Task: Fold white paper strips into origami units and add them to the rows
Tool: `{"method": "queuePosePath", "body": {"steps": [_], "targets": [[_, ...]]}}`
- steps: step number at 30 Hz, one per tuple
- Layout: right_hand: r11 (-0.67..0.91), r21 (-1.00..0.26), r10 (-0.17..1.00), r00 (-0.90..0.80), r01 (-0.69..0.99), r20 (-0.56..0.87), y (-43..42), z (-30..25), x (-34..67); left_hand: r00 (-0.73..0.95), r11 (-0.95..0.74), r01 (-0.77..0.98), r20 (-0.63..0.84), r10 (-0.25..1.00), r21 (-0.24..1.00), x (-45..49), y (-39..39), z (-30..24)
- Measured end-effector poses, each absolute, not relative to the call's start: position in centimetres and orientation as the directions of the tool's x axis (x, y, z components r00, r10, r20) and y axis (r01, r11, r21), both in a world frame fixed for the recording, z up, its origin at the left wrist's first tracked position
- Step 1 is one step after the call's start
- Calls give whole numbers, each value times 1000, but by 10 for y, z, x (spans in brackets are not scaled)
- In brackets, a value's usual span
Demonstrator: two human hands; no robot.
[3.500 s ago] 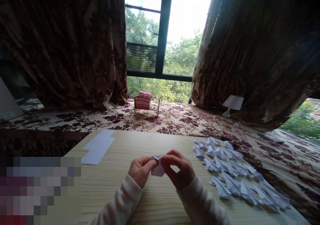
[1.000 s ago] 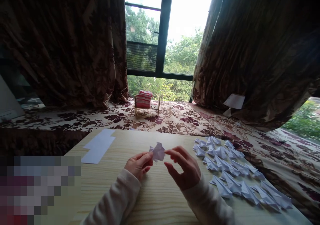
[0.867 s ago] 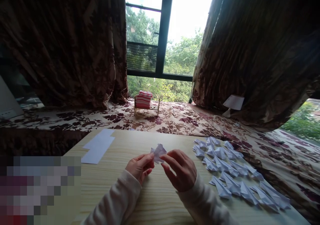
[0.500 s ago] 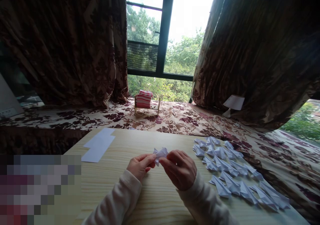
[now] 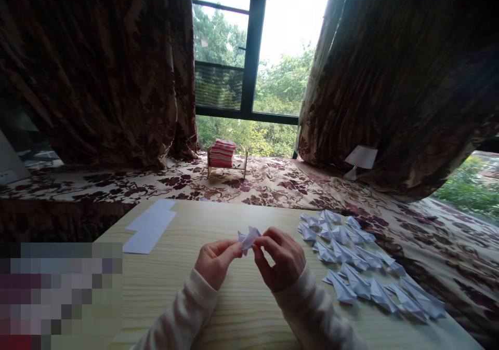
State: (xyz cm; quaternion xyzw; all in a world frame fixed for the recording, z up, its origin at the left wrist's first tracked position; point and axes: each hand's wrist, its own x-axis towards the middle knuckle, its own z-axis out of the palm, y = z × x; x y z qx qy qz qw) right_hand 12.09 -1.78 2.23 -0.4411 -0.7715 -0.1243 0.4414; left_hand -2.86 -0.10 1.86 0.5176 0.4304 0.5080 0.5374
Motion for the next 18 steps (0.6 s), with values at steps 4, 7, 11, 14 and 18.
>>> {"method": "queuePosePath", "body": {"steps": [4,7,11,14,18], "targets": [[547,-187,580,-209,816,787,-18,22,121,175,-36,-76,49,983,996,-28,-3,19],[534,-189,586,-198,824,786,-16,20,123,209,-62,-55,73,975,997,-25,-5,18],[562,-162,534,-206,811,820,-9,16,127,153,-143,2,141,978,990,-20,-6,14],[574,-153,514,-208,804,832,-6,14,128,115,-155,59,148,982,986,-19,-6,12],[570,-266,560,-131,778,818,-8,14,125,101,-42,-33,45,994,999,-21,-2,10]]}}
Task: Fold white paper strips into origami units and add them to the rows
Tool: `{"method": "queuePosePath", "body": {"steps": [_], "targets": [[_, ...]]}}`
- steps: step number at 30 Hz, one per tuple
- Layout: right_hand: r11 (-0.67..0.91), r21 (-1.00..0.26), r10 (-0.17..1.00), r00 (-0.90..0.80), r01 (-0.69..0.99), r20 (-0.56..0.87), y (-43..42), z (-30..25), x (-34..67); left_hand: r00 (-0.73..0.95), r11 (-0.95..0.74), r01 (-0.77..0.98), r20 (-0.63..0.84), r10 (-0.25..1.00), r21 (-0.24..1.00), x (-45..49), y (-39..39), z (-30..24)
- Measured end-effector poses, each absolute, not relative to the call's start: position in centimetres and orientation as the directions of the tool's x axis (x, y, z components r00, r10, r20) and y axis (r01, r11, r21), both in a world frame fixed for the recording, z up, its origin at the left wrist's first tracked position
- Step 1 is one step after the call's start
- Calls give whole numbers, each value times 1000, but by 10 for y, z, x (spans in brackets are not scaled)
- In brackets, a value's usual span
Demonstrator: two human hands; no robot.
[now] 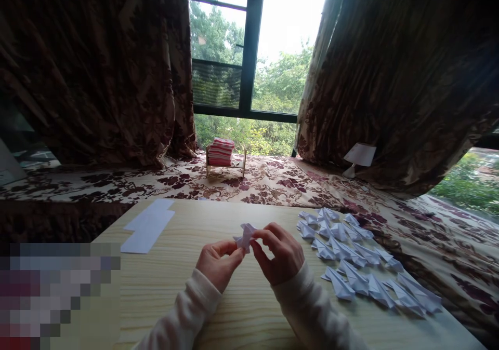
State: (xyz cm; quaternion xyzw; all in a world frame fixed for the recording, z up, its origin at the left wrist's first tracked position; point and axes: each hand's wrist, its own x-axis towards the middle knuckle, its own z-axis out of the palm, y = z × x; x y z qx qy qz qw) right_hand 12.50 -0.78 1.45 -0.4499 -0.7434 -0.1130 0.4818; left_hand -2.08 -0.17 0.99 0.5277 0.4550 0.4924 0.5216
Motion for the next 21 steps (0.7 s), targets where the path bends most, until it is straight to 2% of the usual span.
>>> {"method": "queuePosePath", "body": {"steps": [4,7,9,11,13,17,21], "targets": [[493,-570,728,47,657,684,-9,12,120,32,67,-187,-62,998,980,-23,5,1],[416,-830,865,121,372,488,-8,6,114,60,99,-220,-88,994,970,-22,6,-4],[366,-922,913,142,128,382,-6,4,110,98,109,-219,-89,991,970,-21,4,-2],[330,-943,935,149,-39,321,-6,4,108,110,102,-219,-80,991,970,-19,0,1],[288,-951,952,145,-112,271,-5,6,108,96,84,-223,-64,993,971,-17,-3,4],[218,-965,970,139,-150,197,-7,10,110,85,67,-227,-48,995,972,-13,-6,7],[220,-962,969,147,-160,197,-8,12,110,97,63,-219,-43,994,974,-12,-8,11]]}}
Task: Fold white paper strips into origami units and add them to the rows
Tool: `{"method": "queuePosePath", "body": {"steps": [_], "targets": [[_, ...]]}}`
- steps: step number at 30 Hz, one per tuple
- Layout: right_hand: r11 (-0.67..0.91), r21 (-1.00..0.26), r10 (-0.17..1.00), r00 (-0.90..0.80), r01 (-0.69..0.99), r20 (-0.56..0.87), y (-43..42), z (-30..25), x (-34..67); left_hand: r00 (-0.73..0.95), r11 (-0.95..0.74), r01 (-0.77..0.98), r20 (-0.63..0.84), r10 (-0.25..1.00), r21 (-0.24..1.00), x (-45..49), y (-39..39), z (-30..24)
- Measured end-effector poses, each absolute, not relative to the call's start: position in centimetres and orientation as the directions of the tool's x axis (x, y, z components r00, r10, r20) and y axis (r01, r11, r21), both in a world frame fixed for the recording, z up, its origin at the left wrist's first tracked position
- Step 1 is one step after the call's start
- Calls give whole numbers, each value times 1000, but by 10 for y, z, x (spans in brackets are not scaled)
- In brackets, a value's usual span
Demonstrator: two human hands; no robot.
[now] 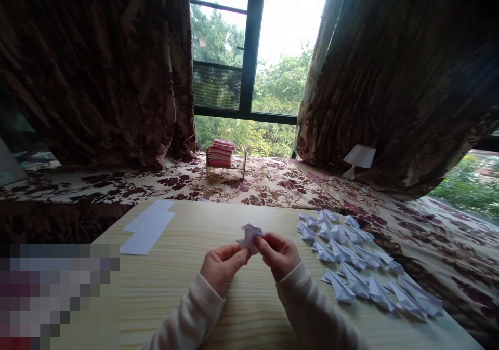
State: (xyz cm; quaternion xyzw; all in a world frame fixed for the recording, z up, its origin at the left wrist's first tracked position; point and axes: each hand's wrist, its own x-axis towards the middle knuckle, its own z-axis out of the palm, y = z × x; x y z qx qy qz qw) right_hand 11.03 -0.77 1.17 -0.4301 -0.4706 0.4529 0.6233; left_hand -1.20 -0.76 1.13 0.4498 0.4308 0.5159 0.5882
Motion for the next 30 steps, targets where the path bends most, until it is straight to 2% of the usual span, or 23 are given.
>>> {"method": "queuePosePath", "body": {"steps": [6,9,15,18,23,27,30], "targets": [[195,-962,977,127,-194,172,-6,8,109,97,58,-244,-35,995,968,-12,-10,18],[227,-956,966,169,-185,196,-3,3,108,91,50,-252,-28,995,967,-13,-10,18],[441,-896,864,251,44,437,0,2,115,199,74,-234,-27,980,969,-16,-7,17],[463,-876,828,286,139,483,-1,8,123,136,54,-255,-20,990,965,-15,-8,19],[350,-931,919,150,106,363,-6,15,125,87,41,-284,-17,996,958,-12,-11,20],[201,-971,969,172,-126,178,-8,14,113,101,36,-300,-5,995,953,-9,-12,17],[162,-960,975,187,-230,120,-8,13,107,105,25,-293,6,994,956,-8,-13,15]]}}
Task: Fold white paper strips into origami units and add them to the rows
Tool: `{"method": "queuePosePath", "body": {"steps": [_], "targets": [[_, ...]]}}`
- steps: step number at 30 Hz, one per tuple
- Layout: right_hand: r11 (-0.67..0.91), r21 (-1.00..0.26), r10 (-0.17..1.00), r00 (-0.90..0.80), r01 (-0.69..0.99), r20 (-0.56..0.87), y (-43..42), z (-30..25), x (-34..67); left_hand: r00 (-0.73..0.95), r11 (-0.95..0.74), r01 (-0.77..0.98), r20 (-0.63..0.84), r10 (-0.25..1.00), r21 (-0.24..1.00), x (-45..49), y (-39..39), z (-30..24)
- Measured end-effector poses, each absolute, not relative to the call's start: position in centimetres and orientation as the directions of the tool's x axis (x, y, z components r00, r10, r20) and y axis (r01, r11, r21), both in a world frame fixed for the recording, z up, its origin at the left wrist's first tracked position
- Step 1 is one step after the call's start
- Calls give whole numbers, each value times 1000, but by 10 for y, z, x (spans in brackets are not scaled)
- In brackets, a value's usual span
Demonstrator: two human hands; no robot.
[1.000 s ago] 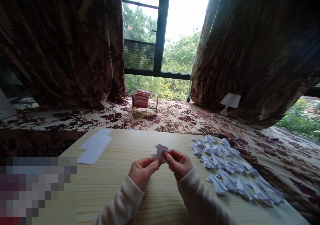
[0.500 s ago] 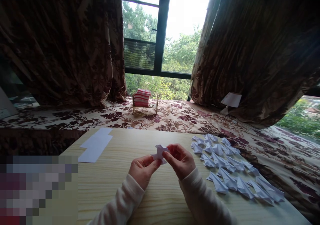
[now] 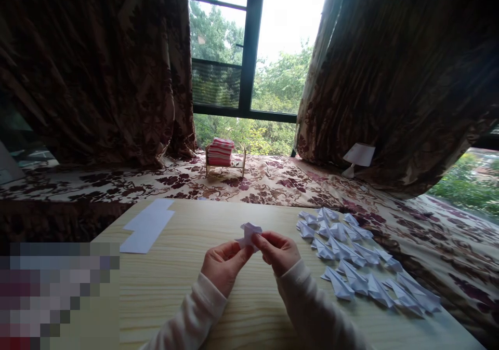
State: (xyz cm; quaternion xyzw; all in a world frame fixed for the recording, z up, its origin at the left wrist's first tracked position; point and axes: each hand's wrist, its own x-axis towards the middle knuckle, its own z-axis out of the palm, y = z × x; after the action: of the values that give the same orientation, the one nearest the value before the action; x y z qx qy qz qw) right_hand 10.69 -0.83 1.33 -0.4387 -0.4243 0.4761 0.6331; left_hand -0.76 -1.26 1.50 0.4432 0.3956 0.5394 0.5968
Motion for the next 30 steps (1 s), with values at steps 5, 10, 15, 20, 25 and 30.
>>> {"method": "queuePosePath", "body": {"steps": [5,10,15,20,25,30], "targets": [[172,-953,975,181,-247,129,-7,9,107,73,-31,-244,50,996,969,-6,-15,14],[211,-954,974,133,-211,185,-3,2,112,134,-29,-209,58,989,977,-8,-14,13],[144,-954,976,195,-264,93,-1,2,111,141,-34,-200,63,988,979,-11,-10,5],[140,-958,976,200,-249,91,-3,2,109,166,-28,-137,51,985,990,-12,-10,8],[164,-947,963,254,-274,94,0,-6,107,115,17,-215,8,993,976,-11,-9,9],[144,-980,986,108,-138,130,5,-7,120,-33,-113,-38,112,993,993,-23,0,3]]}}
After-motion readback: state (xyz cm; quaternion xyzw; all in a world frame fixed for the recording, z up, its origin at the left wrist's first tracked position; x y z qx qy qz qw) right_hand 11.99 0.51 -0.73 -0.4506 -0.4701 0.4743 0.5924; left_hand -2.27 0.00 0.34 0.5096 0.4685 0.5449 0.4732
